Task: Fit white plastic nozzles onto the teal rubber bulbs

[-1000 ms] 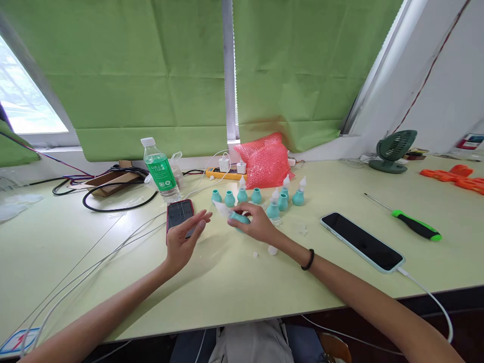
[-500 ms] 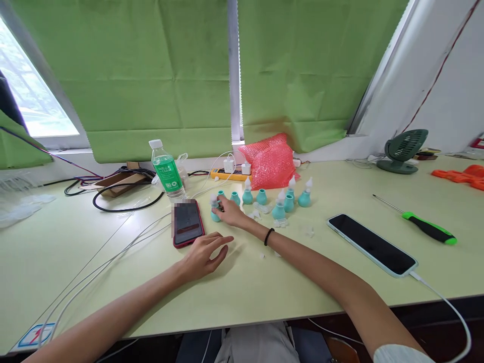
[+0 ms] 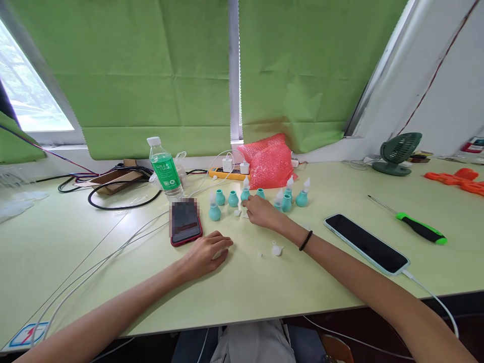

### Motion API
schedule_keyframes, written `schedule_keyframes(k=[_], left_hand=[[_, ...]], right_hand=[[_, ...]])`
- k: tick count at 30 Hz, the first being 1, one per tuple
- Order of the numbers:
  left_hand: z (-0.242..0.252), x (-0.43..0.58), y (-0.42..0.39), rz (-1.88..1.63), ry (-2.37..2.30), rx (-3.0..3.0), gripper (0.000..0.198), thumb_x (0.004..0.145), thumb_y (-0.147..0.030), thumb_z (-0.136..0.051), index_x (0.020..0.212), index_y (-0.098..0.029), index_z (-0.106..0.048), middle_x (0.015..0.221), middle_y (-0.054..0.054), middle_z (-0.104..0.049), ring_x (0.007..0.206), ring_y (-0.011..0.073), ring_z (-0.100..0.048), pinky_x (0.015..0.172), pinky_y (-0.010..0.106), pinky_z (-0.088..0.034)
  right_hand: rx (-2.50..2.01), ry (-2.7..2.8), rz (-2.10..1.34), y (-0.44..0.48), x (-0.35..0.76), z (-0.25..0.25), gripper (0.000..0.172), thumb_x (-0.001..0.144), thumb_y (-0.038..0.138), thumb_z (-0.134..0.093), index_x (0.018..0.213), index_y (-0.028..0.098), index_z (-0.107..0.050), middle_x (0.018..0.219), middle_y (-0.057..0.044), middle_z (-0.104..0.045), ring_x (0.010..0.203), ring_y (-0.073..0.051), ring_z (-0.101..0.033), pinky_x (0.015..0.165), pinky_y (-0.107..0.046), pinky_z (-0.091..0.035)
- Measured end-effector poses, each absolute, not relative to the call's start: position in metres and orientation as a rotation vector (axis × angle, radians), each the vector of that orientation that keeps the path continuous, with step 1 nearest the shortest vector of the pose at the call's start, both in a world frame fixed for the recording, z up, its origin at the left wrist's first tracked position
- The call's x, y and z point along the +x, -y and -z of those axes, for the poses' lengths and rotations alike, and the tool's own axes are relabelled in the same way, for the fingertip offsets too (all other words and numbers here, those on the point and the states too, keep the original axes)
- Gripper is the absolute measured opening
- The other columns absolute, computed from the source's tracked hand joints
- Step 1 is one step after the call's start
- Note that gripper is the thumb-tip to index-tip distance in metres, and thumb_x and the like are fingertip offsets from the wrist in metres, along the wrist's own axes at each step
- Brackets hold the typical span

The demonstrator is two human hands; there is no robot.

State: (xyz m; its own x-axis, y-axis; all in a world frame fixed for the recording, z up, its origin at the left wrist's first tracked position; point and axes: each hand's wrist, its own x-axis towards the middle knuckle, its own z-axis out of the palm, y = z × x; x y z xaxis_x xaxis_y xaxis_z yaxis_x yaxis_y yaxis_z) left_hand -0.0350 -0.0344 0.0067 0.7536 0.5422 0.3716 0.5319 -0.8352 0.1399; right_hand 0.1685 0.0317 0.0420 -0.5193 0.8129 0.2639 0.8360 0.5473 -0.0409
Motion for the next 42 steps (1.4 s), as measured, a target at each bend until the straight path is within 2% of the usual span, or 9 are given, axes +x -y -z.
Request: schedule_keyframes(k=[11,16,19,23,29,32,35,38,42], left_hand=[[-0.01,-0.035,0.037,-0.631,-0.895,2.902,0.022,0.077,-0.015,-0.04,0.094,-0.016,-0.055,0.082,0.007,-0.062,0.083,0.0169,-0.052,0.071,0.027,-0.045],[-0.011,-0.035,0.037,-0.673,-0.888,2.899,0.021,0.078,-0.017,-0.041,0.091,-0.017,-0.056,0.08,0.006,-0.062,0.081,0.0163,-0.053,0.07,0.027,-0.045],[-0.01,-0.035,0.037,-0.687,-0.888,2.899,0.021,0.078,-0.017,-0.041,0.091,-0.017,-0.056,0.079,0.006,-0.062,0.081,0.0162,-0.053,0.07,0.026,-0.045],[-0.009,-0.035,0.036,-0.708,-0.88,2.897,0.021,0.077,-0.017,-0.041,0.091,-0.017,-0.057,0.079,0.006,-0.062,0.081,0.0162,-0.053,0.07,0.026,-0.045],[-0.009,-0.035,0.036,-0.725,-0.879,2.89,0.021,0.078,-0.018,-0.041,0.091,-0.017,-0.057,0.078,0.006,-0.062,0.08,0.016,-0.053,0.069,0.026,-0.045],[-0.01,-0.035,0.037,-0.712,-0.884,2.891,0.021,0.077,-0.018,-0.041,0.091,-0.017,-0.057,0.079,0.006,-0.062,0.08,0.0161,-0.053,0.07,0.026,-0.045],[-0.011,-0.035,0.038,-0.705,-0.881,2.893,0.021,0.078,-0.018,-0.041,0.09,-0.017,-0.057,0.079,0.006,-0.062,0.08,0.0162,-0.053,0.07,0.026,-0.045],[-0.013,-0.035,0.038,-0.712,-0.878,2.89,0.02,0.078,-0.018,-0.04,0.089,-0.017,-0.057,0.079,0.006,-0.062,0.08,0.0163,-0.053,0.07,0.026,-0.045],[-0.012,-0.034,0.038,-0.731,-0.873,2.889,0.02,0.078,-0.018,-0.041,0.089,-0.017,-0.058,0.078,0.006,-0.062,0.08,0.0164,-0.054,0.07,0.027,-0.045]], right_hand=[[-1.506,2.624,0.198,-0.023,0.179,-0.02,0.03,0.073,0.013,-0.041,0.103,0.013,-0.045,0.098,-0.012,-0.046,0.078,-0.02,-0.052,0.063,-0.028,-0.038],[-1.333,2.489,0.017,-0.022,0.17,-0.016,0.028,0.066,0.003,-0.04,0.09,0.013,-0.049,0.092,-0.009,-0.049,0.083,-0.018,-0.05,0.067,-0.026,-0.038],[-1.222,2.407,-0.147,-0.02,0.167,-0.015,0.027,0.062,0.001,-0.041,0.083,0.014,-0.051,0.083,-0.005,-0.053,0.07,-0.013,-0.052,0.06,-0.023,-0.04],[-1.178,2.271,-0.46,-0.02,0.169,-0.016,0.023,0.06,0.006,-0.048,0.08,0.015,-0.052,0.08,-0.002,-0.056,0.055,-0.008,-0.052,0.05,-0.02,-0.041],[-1.113,2.149,-0.736,-0.02,0.173,-0.017,0.024,0.062,0.019,-0.056,0.085,0.014,-0.055,0.081,-0.005,-0.06,0.065,-0.012,-0.057,0.056,-0.023,-0.047],[-1.131,2.247,-0.52,-0.019,0.174,-0.022,0.025,0.063,0.015,-0.052,0.087,0.016,-0.057,0.085,-0.004,-0.06,0.067,-0.013,-0.055,0.054,-0.022,-0.045],[-1.231,2.357,-0.245,-0.019,0.177,-0.026,0.022,0.062,0.013,-0.051,0.082,0.016,-0.06,0.074,-0.003,-0.061,0.065,-0.014,-0.053,0.058,-0.024,-0.042],[-1.336,2.469,-0.208,-0.016,0.18,-0.026,0.023,0.063,0.016,-0.053,0.084,0.016,-0.062,0.063,-0.002,-0.06,0.065,-0.015,-0.054,0.061,-0.025,-0.04],[-1.356,2.506,-0.092,-0.013,0.177,-0.02,0.018,0.068,0.017,-0.05,0.08,0.016,-0.063,0.071,-0.004,-0.06,0.069,-0.016,-0.054,0.062,-0.024,-0.037]])
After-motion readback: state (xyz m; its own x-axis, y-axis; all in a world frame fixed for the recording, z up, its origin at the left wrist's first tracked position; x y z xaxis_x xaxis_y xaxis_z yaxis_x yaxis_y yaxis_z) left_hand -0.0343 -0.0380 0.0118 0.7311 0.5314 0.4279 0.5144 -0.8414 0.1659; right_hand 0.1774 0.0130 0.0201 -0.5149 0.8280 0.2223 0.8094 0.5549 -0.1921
